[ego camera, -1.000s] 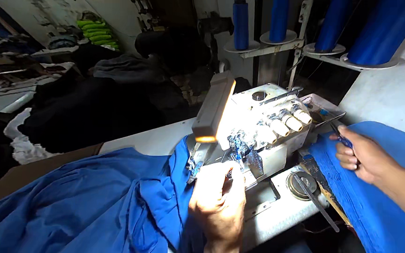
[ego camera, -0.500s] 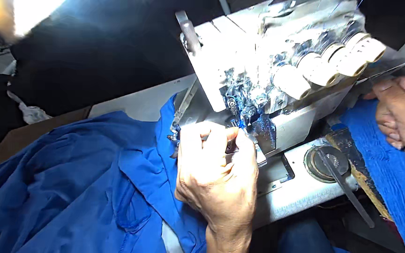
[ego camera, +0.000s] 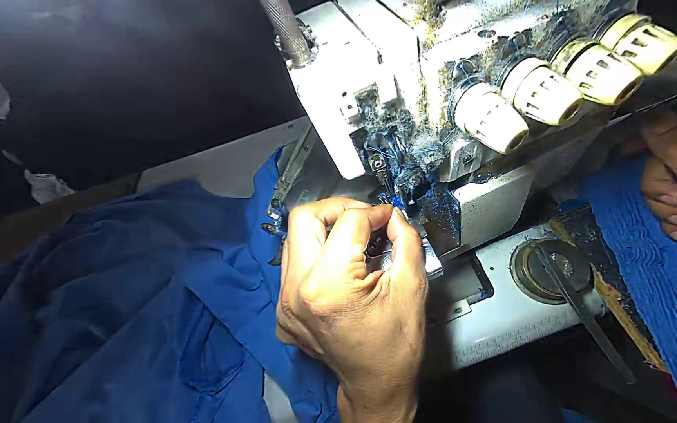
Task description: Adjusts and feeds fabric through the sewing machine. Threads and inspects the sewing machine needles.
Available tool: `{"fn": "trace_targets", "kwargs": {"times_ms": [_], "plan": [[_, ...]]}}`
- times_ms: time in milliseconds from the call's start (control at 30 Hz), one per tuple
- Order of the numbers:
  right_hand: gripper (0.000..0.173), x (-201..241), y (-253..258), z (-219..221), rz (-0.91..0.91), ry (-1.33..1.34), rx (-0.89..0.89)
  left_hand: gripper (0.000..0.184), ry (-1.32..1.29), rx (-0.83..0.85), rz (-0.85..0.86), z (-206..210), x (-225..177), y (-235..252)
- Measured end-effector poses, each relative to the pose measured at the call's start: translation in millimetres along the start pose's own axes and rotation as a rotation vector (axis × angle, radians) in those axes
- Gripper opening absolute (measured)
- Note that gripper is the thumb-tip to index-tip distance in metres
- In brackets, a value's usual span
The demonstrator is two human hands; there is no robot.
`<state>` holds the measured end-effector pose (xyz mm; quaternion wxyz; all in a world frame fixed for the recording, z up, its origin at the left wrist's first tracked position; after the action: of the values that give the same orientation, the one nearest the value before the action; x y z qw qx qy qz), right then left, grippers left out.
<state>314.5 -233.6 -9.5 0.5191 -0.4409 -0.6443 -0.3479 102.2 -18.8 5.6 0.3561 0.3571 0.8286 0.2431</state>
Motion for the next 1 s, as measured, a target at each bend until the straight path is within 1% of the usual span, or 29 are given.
{"fn": "trace_targets", "kwargs": {"times_ms": [600,1000], "plan": [[0.027,0.9,-0.7,1.3,-0.001,0.017,-0.008,0.008,0.049,0.000,-0.022,-0.2,-1.3,1.0],[0.029,0.5,-0.7,0.8,-0.012,-0.005,-0.009,0.008,0.038,0.003,-0.026,0.1,-0.5,0.9]]}}
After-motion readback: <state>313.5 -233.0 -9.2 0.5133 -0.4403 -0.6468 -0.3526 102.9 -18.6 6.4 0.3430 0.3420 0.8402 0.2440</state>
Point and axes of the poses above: each hand's wrist, its own y-axis towards the middle knuckle, its own z-axis out of the palm, x = y × z, the point moved 2 cm from there along y, towards the middle knuckle, and after that the axes turned 10 degrees about y, right-handed, at the moved point
